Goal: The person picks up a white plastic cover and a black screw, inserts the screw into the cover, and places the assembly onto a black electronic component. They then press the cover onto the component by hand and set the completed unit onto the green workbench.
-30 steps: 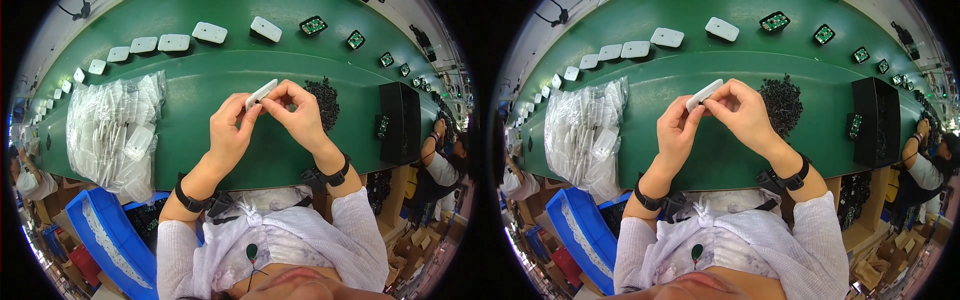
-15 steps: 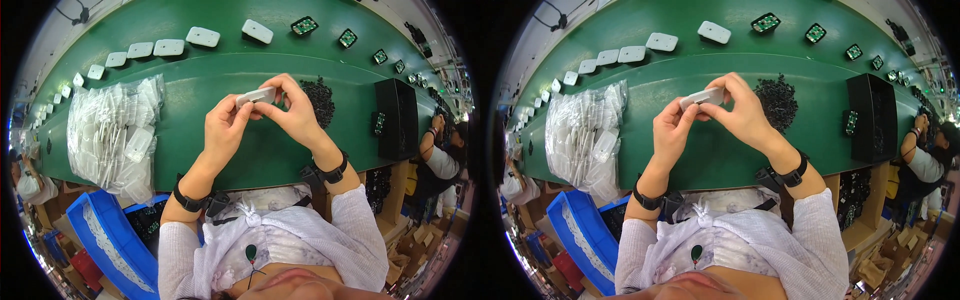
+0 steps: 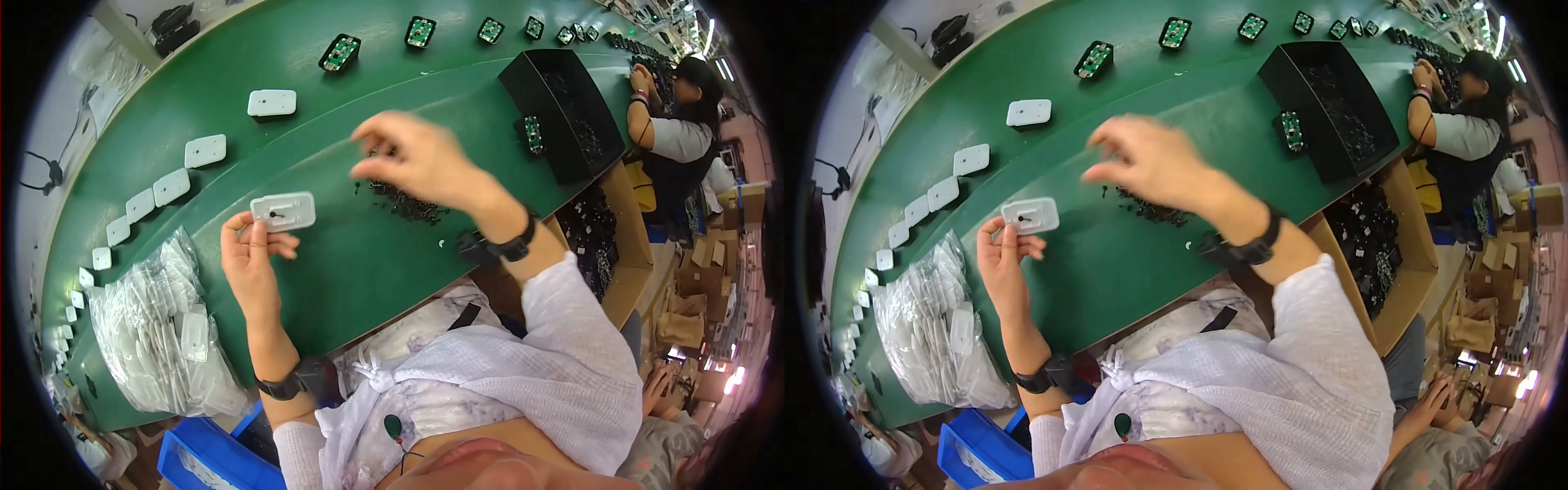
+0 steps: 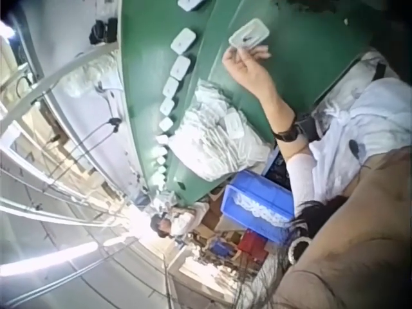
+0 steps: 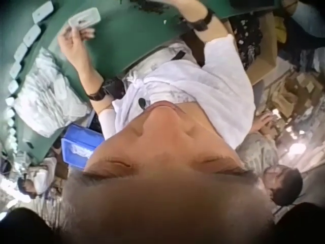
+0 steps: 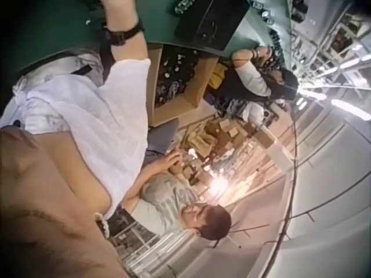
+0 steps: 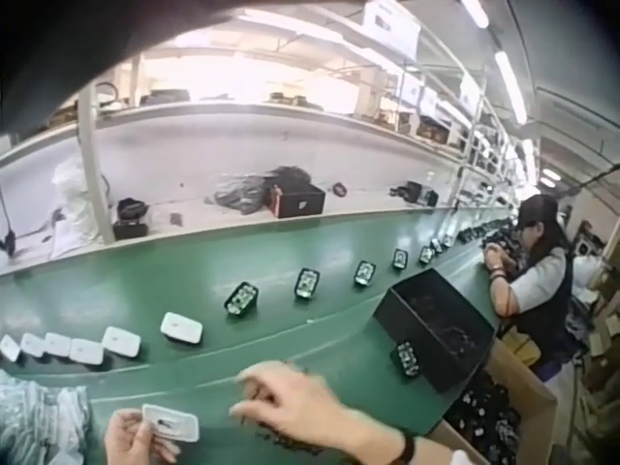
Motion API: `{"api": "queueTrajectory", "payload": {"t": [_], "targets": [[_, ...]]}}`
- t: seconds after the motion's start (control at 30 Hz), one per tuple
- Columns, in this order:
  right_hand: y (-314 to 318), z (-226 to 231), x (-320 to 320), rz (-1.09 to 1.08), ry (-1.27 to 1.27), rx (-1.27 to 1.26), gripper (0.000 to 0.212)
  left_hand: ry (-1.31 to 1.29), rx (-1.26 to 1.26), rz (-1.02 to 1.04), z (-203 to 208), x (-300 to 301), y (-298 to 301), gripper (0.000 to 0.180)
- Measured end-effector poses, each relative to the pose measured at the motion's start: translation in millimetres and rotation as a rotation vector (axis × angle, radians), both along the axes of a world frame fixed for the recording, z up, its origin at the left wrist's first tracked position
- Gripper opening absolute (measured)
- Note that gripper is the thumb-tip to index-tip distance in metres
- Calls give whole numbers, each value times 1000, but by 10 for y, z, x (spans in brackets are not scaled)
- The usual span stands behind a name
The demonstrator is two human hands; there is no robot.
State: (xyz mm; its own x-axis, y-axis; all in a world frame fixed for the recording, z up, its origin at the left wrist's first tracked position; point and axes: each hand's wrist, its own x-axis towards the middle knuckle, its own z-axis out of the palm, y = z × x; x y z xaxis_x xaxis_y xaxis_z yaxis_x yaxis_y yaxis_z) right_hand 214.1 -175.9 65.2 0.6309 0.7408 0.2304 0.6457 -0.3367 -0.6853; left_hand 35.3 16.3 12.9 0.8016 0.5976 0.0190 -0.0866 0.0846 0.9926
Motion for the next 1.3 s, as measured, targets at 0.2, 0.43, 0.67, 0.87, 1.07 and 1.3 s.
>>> {"api": "queueTrajectory", "payload": {"t": [0.2,0.43,0.67,0.87,1.07,1.3], "targets": [[-1291,-124,770,-549,-744,-938,47,364,637,73,-142,23,159,18],[-1537,-292,757,-600,-665,-637,31,485,1022,83,-37,41,-10,19],[-1183,-57,307,-273,200,135,46,512,1319,72,-87,-204,-322,60],[-592,-86,-495,180,575,298,52,316,1225,74,-119,-351,-252,60],[-420,-307,-801,489,-8,-91,40,254,1154,68,-161,-522,-138,57],[13,-200,-836,476,-153,8,44,204,1117,51,-154,-584,-123,58]]}}
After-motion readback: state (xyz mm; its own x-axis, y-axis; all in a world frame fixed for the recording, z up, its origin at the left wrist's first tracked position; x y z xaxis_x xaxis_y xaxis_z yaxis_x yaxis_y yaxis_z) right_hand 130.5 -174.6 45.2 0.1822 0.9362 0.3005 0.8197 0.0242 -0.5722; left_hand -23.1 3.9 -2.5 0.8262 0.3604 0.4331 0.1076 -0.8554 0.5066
